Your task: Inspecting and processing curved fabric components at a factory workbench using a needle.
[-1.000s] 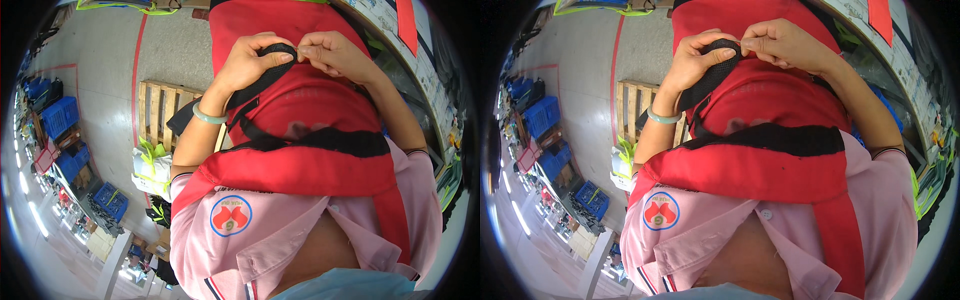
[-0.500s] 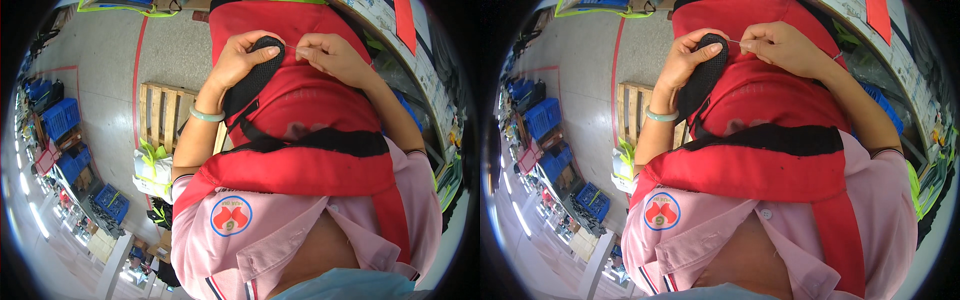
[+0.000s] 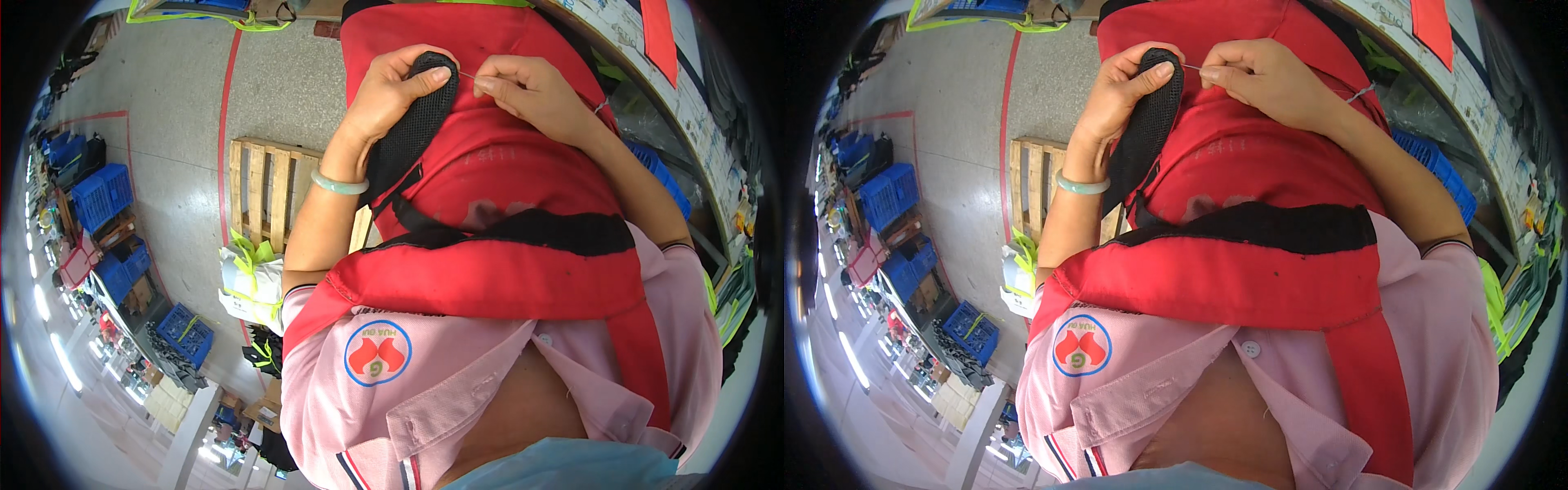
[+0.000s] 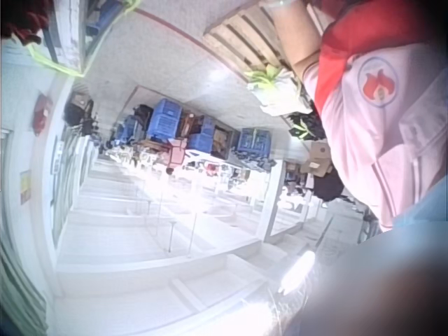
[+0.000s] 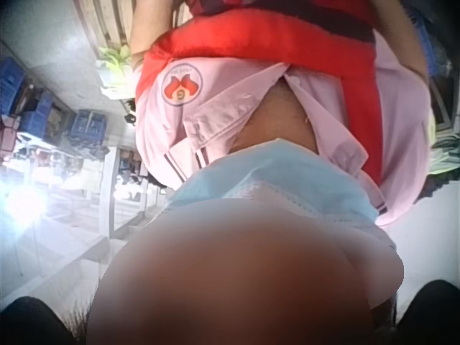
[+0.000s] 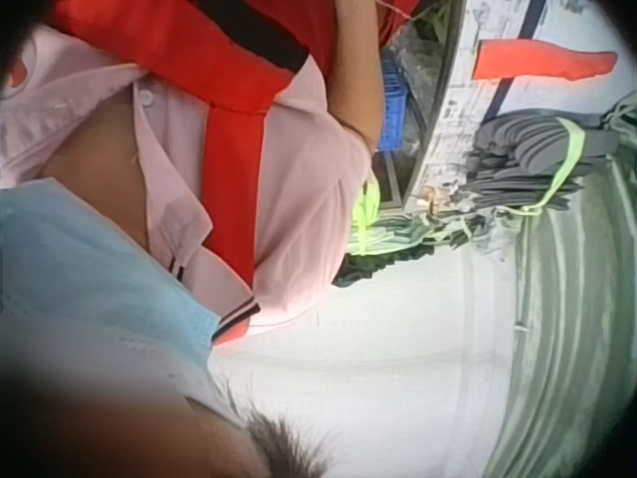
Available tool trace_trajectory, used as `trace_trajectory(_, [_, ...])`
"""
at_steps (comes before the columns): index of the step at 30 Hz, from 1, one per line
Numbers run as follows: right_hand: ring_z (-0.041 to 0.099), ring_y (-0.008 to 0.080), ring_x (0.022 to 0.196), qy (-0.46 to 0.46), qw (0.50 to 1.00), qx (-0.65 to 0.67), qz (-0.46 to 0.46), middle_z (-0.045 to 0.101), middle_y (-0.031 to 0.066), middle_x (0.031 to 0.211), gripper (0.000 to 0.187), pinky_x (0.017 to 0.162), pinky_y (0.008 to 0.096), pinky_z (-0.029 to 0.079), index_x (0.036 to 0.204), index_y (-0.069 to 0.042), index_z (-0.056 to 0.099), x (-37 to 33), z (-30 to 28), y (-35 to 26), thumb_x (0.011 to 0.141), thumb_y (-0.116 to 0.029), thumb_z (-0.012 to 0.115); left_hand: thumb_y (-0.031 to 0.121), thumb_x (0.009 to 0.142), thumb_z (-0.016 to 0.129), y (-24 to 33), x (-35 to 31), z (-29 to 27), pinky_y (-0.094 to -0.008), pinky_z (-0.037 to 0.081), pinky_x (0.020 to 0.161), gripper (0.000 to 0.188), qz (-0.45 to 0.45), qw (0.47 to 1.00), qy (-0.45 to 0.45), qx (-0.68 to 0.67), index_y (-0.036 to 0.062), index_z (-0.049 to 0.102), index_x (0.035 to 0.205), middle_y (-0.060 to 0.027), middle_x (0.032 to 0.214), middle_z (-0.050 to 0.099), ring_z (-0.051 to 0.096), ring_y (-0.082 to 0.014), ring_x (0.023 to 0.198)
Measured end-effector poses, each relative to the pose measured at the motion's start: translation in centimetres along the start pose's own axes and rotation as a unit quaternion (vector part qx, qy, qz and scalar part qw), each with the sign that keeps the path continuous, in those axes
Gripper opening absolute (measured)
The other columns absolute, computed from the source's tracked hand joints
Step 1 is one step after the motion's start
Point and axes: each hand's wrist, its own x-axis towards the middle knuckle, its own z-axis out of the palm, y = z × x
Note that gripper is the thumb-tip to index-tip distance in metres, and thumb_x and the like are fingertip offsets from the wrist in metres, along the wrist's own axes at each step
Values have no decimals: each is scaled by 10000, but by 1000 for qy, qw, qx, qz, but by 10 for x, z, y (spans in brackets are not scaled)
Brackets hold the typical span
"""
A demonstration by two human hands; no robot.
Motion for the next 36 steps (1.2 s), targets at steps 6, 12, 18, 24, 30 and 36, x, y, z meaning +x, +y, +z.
trace_trajectory(6, [335,5,455,-16,975,223,12,422,-59,572,195,410,184,236,904,-31,615,-1,-2,5,962,-178,500,77,878,649,2,11,8,-201,489,707,172,45,998,24,-25,-6,651,1028,-3,882,659,596,-68,780])
trace_trajectory(12, [558,82,745,160,969,-182,-52,601,-4,807,210,686,222,454,1000,-20,650,-3,-57,14,932,-199,563,42,867,646,4,25,0,-199,492,702,209,2,999,15,-29,-9,641,1069,-9,900,662,603,-69,792])
trace_trajectory(18, [619,216,952,526,714,-458,-66,669,86,1036,251,856,297,454,1043,-89,687,-97,-239,83,903,-267,580,-21,844,645,7,35,10,-202,498,735,346,16,999,-13,-30,-12,577,1184,-33,967,653,613,-76,848])
trace_trajectory(24, [625,216,900,548,680,-485,-49,664,94,997,299,828,329,470,1101,-122,672,-107,-242,99,920,-325,547,-60,818,658,-4,55,22,-209,510,739,561,44,999,-7,22,12,445,1332,-30,943,628,612,-91,845])
trace_trajectory(30, [594,116,691,69,992,-106,-19,629,41,845,312,611,250,491,1037,-23,630,25,-46,33,961,-297,500,-15,793,708,-10,60,42,-217,503,715,662,83,988,58,118,2,369,1362,-49,950,595,608,-110,827])
trace_trajectory(36, [587,156,762,315,907,-242,-142,653,97,811,297,711,304,473,914,20,645,61,-148,13,883,-273,610,188,808,740,-1,15,-27,-243,490,689,280,-131,968,-72,203,-7,682,1000,-15,832,675,604,-77,740])
